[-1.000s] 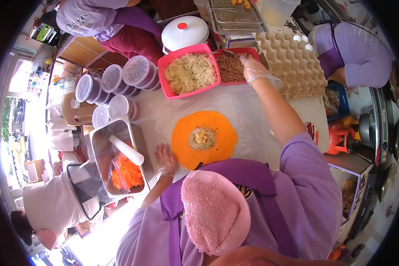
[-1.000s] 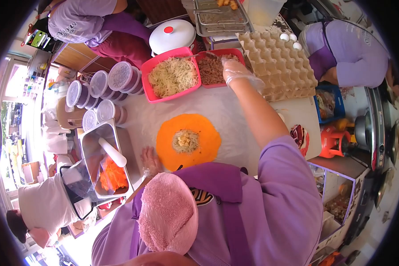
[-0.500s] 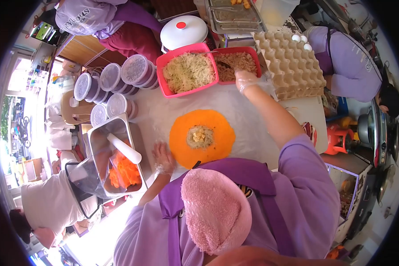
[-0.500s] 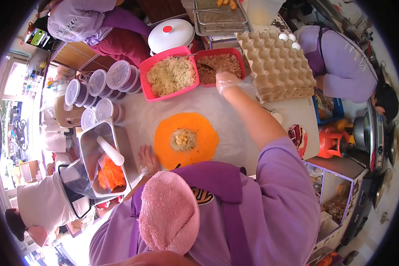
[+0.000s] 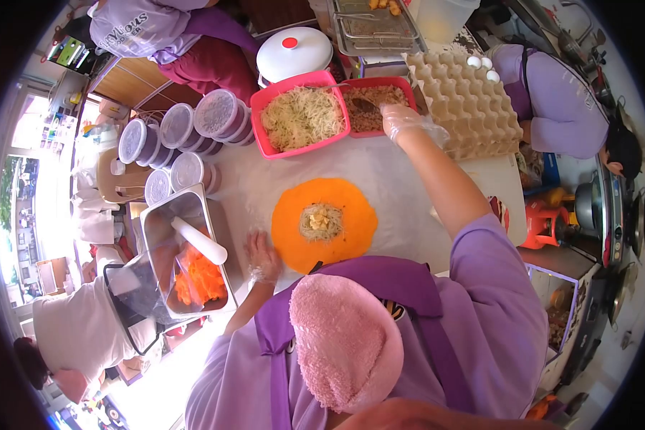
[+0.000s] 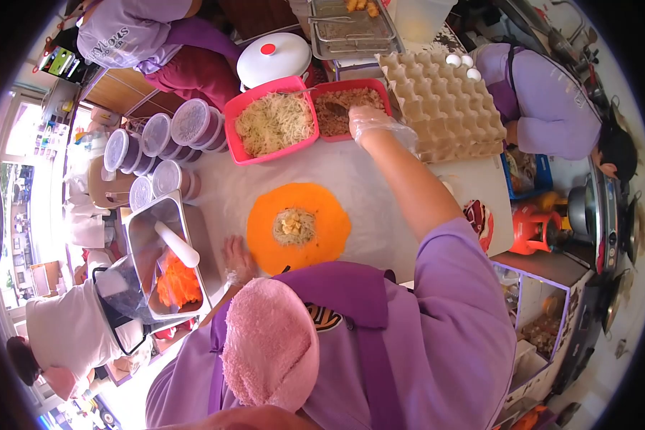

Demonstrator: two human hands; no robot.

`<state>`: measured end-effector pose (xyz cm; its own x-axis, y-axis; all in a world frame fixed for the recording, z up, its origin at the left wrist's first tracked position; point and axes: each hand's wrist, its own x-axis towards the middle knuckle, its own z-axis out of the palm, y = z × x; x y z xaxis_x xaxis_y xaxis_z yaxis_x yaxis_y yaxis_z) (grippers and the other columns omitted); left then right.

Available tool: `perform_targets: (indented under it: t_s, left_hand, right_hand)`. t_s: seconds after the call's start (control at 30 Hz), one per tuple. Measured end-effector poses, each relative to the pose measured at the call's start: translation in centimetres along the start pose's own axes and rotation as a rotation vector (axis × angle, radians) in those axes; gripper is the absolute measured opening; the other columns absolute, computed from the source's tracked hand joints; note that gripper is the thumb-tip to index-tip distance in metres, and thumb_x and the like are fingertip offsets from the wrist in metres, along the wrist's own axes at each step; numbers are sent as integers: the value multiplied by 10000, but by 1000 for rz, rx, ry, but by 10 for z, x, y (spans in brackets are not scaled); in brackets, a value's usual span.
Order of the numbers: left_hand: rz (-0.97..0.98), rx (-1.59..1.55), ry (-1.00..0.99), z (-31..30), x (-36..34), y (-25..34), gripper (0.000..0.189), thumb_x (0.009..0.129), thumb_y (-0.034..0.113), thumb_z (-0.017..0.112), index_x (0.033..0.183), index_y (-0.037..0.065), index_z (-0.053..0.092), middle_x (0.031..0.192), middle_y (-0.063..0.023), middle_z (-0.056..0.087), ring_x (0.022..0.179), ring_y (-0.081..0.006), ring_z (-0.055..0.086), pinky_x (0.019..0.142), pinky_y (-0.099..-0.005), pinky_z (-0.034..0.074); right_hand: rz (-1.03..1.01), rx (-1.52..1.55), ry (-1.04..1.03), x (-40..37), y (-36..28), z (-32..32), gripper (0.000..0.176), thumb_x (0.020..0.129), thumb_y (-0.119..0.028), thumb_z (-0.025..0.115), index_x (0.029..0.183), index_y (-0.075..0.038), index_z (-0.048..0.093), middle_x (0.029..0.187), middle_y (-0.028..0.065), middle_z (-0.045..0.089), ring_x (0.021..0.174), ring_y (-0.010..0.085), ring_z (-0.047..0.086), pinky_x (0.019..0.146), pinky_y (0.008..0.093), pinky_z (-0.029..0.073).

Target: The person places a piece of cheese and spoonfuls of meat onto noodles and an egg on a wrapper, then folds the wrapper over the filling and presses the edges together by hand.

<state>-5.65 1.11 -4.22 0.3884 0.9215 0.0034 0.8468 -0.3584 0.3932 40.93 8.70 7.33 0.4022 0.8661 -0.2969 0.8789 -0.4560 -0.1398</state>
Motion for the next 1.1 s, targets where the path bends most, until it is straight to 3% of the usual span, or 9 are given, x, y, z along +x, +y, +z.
perform_targets:
  t_s: [0.1,0.23,0.3,0.33,0.4,0.5,0.7,0.83,1.1]
  left_hand:
    - [-4,13,10,7,-2,-5,493,802,148,461,1278,22,446,1366,-213,381,1336,-414,260,1105,-566,148]
    - [-11,1,13,7,2,-6,494,805,163,451,1275,11,452,1363,-223,388,1341,-418,250,1107,-567,145]
    - [-17,-24,48,2,3,0,499,806,179,456,1275,7,449,1369,-221,379,1343,-418,247,1110,-562,141]
    - [-22,-19,28,2,3,0,501,807,182,459,1276,6,446,1372,-220,374,1342,-420,245,1110,-562,138]
    - [-27,-16,15,0,1,1,503,807,185,461,1276,5,444,1375,-220,369,1342,-421,243,1110,-561,135]
    - [-20,-18,-4,-2,2,4,505,807,181,461,1280,4,437,1376,-219,365,1340,-426,243,1108,-563,134]
    - [-11,-10,-15,1,-1,-1,509,804,169,465,1288,14,431,1374,-219,366,1336,-431,245,1103,-566,141]
    - [-33,-14,-28,-5,1,5,506,802,158,460,1287,19,432,1378,-218,362,1333,-430,249,1103,-566,139]
    - [-16,-9,26,1,1,3,503,799,155,471,1281,18,432,1378,-219,360,1336,-423,246,1106,-562,140]
  right_hand:
    - [94,191,169,-9,-12,-11,348,958,-197,327,1052,-51,629,1059,204,634,995,356,615,829,468,495]
    - [-73,-28,101,11,-19,44,344,944,-202,355,1038,-29,637,998,190,657,919,365,641,758,466,523]
    - [-84,-19,-35,6,-22,16,357,947,-188,333,1052,-10,624,1037,214,640,961,364,630,815,456,513]
    - [-97,-28,0,6,-27,3,357,947,-188,333,1052,-10,624,1037,214,640,961,364,630,815,456,513]
    - [74,123,74,2,-33,-10,364,951,-166,311,1074,-13,618,1085,229,620,1018,360,612,874,447,493]
    - [63,127,50,5,-43,-12,381,957,-169,293,1081,-3,613,1128,237,601,1064,349,595,908,443,475]
    - [18,38,-68,14,-51,2,314,915,-117,403,1104,11,618,1167,197,600,1071,339,597,906,442,481]
    - [78,28,-148,-16,-63,-44,295,882,-86,465,1112,-18,638,1178,186,598,1081,327,597,899,413,491]
    - [24,-83,-98,-2,-59,-40,268,872,-97,497,1075,-22,655,1163,178,611,1071,312,606,890,410,502]
